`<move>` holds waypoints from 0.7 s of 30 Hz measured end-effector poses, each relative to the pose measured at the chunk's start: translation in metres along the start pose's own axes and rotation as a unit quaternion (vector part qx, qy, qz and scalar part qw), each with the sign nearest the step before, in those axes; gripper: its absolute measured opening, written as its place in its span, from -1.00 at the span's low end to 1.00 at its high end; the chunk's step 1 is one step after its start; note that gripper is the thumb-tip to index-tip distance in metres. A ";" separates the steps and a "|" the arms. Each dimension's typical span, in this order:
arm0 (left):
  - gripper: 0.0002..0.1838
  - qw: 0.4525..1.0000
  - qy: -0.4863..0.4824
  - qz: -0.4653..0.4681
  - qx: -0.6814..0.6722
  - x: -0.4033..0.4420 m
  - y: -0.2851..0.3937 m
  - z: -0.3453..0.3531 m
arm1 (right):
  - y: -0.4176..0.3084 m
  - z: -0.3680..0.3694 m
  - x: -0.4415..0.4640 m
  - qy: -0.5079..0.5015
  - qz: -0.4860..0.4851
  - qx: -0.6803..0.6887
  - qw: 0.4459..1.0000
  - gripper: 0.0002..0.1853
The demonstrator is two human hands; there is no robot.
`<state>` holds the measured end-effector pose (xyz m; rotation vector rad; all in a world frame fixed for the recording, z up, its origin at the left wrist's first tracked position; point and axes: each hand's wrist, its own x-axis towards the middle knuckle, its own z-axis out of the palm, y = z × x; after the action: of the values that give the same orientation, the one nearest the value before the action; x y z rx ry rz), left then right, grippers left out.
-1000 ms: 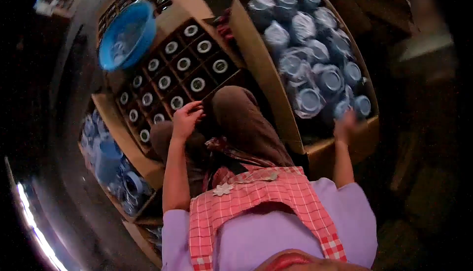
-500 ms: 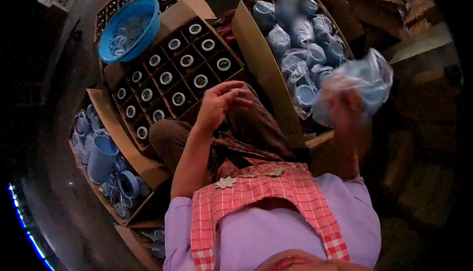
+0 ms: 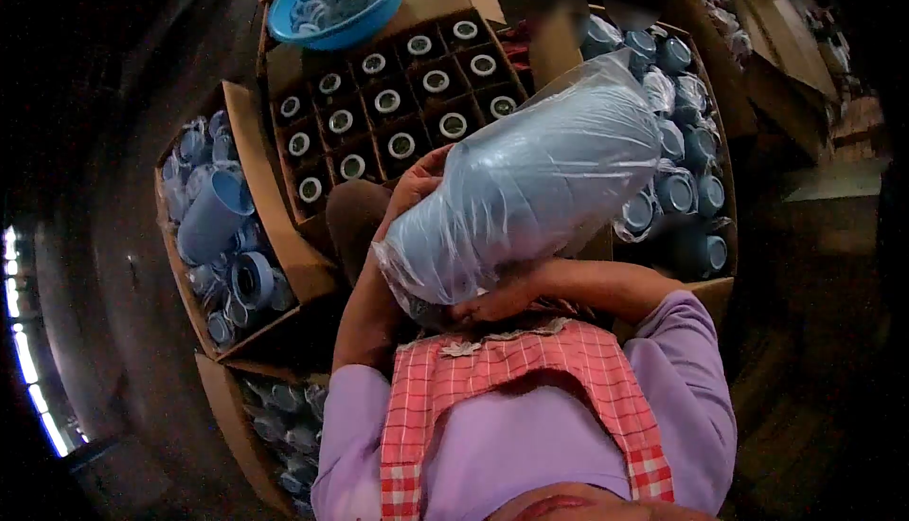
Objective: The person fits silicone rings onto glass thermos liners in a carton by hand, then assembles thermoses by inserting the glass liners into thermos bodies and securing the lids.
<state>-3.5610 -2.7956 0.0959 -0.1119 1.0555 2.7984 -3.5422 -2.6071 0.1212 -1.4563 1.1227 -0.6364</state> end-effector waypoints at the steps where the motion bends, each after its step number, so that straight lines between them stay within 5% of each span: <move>1: -0.46 0.997 0.040 -0.029 0.055 -0.004 0.004 -0.003 | 0.022 0.008 0.004 -0.042 0.024 -0.107 0.993 -0.78; 2: -0.47 0.989 0.079 -0.057 0.111 -0.007 0.007 -0.004 | 0.044 0.016 0.009 -0.087 0.039 -0.209 0.973 -0.75; 4: -0.56 0.996 0.070 -0.059 0.013 -0.013 0.010 0.006 | -0.030 -0.026 0.018 -0.169 0.196 -0.155 0.954 -0.71; 9: -0.70 0.993 0.095 -0.054 -0.048 -0.046 0.041 0.013 | -0.033 -0.033 0.057 -0.333 0.213 -0.227 0.890 -0.67; 17: -0.64 0.975 0.177 0.020 -0.131 -0.069 0.024 -0.031 | 0.034 -0.021 0.038 -0.204 0.112 -0.048 0.971 -0.59; 18: -0.62 0.972 0.228 0.054 -0.020 -0.067 0.007 -0.058 | 0.022 -0.030 0.034 -0.199 0.099 -0.055 0.973 -0.60; 21: -0.63 0.947 0.308 0.087 0.015 -0.086 0.015 -0.047 | -0.043 -0.059 0.015 -0.143 0.086 -0.171 0.971 -0.64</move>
<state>-3.4780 -2.8477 0.0810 -0.9892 1.2686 2.9714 -3.5757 -2.6504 0.1725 -1.6567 1.1498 -0.1049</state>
